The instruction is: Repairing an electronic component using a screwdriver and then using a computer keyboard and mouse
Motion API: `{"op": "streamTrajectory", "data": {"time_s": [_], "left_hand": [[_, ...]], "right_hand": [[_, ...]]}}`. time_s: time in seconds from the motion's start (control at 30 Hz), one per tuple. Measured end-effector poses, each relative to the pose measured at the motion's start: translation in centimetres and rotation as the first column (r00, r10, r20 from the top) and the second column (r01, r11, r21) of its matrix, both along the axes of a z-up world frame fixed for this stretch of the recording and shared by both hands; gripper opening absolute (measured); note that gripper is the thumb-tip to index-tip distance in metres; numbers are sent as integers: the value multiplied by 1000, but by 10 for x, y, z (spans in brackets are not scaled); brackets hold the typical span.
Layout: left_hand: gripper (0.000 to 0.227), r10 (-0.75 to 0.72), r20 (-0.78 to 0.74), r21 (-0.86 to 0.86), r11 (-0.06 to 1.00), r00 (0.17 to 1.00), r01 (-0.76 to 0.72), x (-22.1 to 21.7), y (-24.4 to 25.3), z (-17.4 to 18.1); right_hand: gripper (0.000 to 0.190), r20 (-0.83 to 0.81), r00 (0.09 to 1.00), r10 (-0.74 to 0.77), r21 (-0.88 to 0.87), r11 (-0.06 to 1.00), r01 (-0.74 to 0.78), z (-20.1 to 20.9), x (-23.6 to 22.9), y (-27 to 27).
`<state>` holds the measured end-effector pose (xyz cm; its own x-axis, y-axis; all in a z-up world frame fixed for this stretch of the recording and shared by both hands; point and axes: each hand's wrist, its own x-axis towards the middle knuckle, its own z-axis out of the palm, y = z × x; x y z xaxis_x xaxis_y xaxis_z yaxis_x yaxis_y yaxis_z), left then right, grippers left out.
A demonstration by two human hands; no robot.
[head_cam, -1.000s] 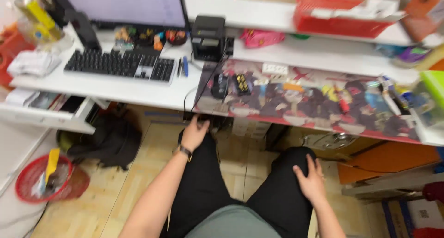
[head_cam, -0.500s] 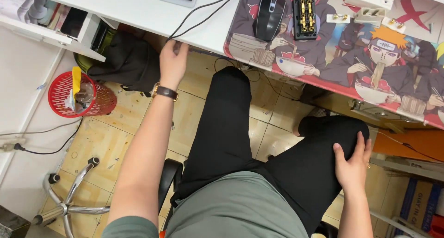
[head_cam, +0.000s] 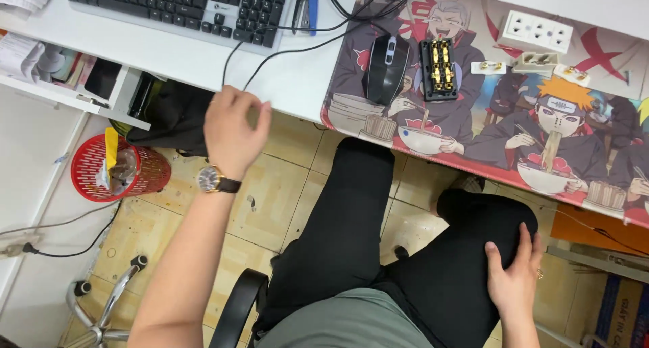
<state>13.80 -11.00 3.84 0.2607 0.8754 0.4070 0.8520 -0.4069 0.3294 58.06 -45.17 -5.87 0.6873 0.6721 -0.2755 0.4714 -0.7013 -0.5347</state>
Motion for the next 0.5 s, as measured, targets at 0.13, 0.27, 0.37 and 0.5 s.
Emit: {"op": "streamTrajectory", "data": {"time_s": [0.13,0.27,0.37,0.5], "left_hand": [[24,-57,-88,110,992,994,67,51,4,-3],[33,-11,-15,194,981,1000,13,71,43,8],[32,69,-33,205,977,997,-60,57,59,9],[25,-65,25,273,960,998,55,10,77,14]], "right_hand": [[77,60,998,16,36,999,-18,-7,0,-4],[74,91,996,5,80,997,-13,-3,3,1],[77,101,995,-20,69,998,13,-4,9,-8],[78,265,964,4,130,991,-40,-45,18,-22]]}}
